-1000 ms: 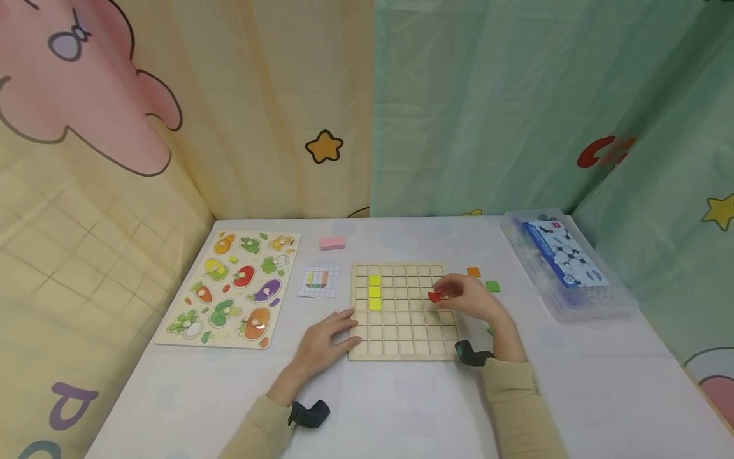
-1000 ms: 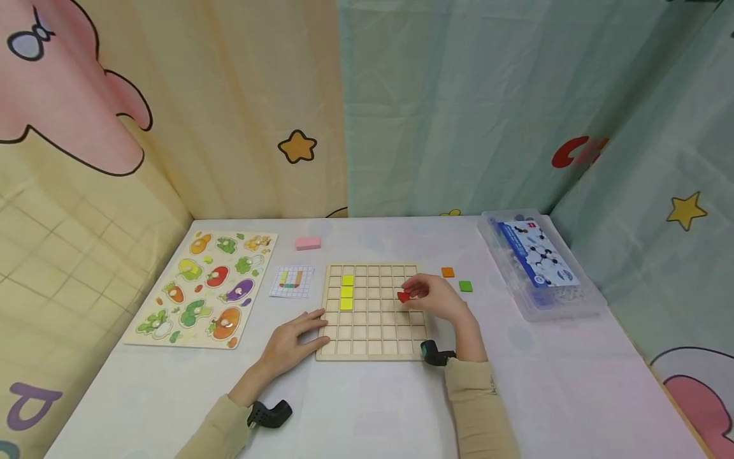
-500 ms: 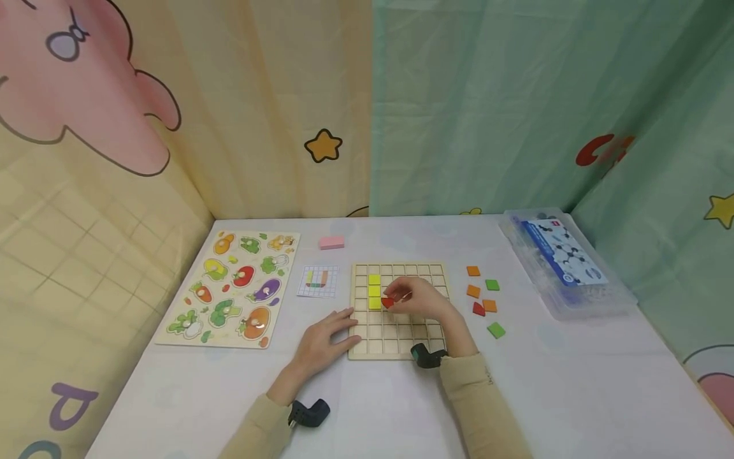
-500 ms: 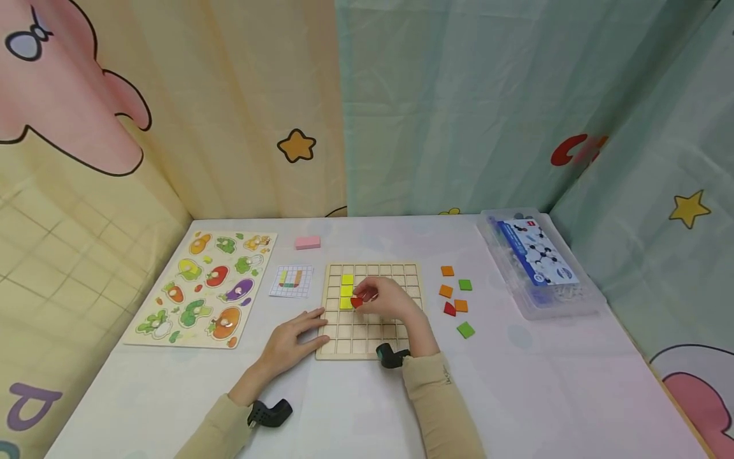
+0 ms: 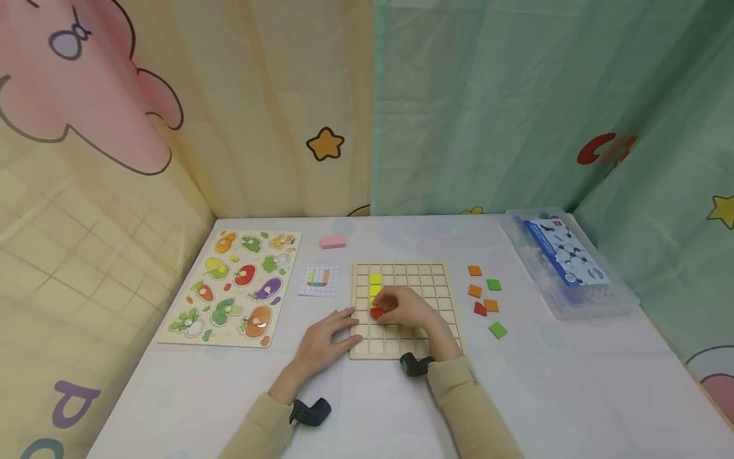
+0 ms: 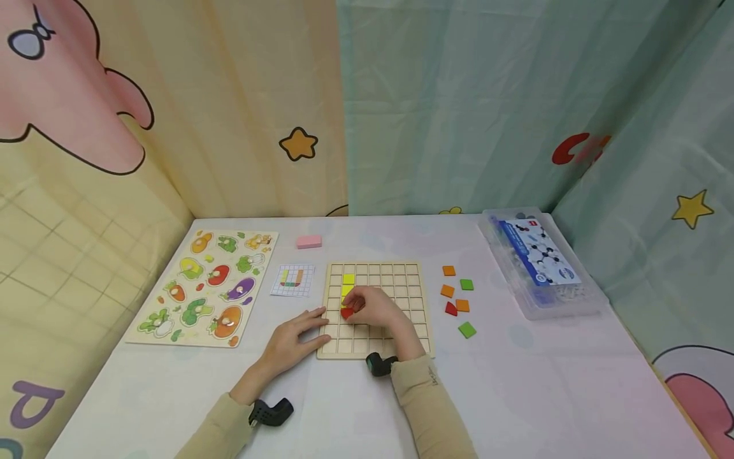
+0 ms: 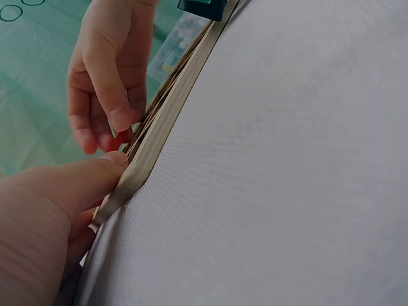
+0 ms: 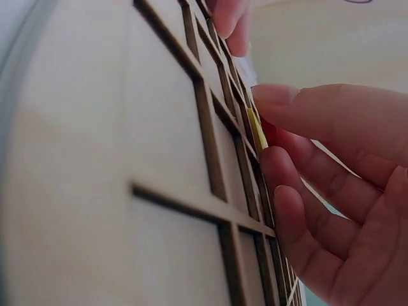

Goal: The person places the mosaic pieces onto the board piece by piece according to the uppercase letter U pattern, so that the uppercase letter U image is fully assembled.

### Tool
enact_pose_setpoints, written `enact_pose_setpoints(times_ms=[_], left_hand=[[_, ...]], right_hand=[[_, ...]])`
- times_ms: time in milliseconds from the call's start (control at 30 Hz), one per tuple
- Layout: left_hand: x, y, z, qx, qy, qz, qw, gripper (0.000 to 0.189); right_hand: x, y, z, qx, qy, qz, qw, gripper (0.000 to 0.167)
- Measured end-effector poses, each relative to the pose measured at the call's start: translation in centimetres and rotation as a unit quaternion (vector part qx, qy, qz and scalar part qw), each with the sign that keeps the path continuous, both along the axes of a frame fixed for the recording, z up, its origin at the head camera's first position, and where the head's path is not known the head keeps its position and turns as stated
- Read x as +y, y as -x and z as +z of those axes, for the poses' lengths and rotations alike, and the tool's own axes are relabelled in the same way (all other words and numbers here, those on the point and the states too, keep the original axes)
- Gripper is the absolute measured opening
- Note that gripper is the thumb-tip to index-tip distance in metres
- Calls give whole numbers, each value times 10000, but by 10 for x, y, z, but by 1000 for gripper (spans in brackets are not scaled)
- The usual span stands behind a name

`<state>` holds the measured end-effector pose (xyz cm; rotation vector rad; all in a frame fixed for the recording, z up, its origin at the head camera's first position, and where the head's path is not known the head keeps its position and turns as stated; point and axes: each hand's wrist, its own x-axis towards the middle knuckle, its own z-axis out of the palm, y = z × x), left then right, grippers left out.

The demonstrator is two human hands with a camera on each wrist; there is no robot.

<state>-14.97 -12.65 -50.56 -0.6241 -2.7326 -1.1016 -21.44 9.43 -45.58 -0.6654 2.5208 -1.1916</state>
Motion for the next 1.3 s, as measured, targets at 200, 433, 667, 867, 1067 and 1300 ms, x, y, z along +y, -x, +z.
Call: enact_pose_setpoints(times_ms=[200, 433, 667, 867, 1067, 1300], left_hand=[[0, 0, 1, 47, -17, 4, 10000, 38], [0, 0, 1, -17, -15, 6, 10000, 37], [1, -1, 3, 66, -19, 3, 10000, 37], [1, -1, 3, 53, 19, 28, 10000, 37], [1, -1, 3, 24, -3, 17, 10000, 38], [1, -1, 4, 4, 27, 26, 10000, 37]], right_hand=[[-3, 0, -1, -72, -64, -80, 9999, 23], [-2, 0, -4, -118, -62, -49, 9999, 23], [-3, -3, -1, -164, -57, -160, 9997, 26], [-3, -3, -2, -190, -90, -257, 9994, 26], [-3, -2, -4, -155, -118, -259, 9995, 26], [-2, -2, -4, -145, -119, -229, 9996, 27]])
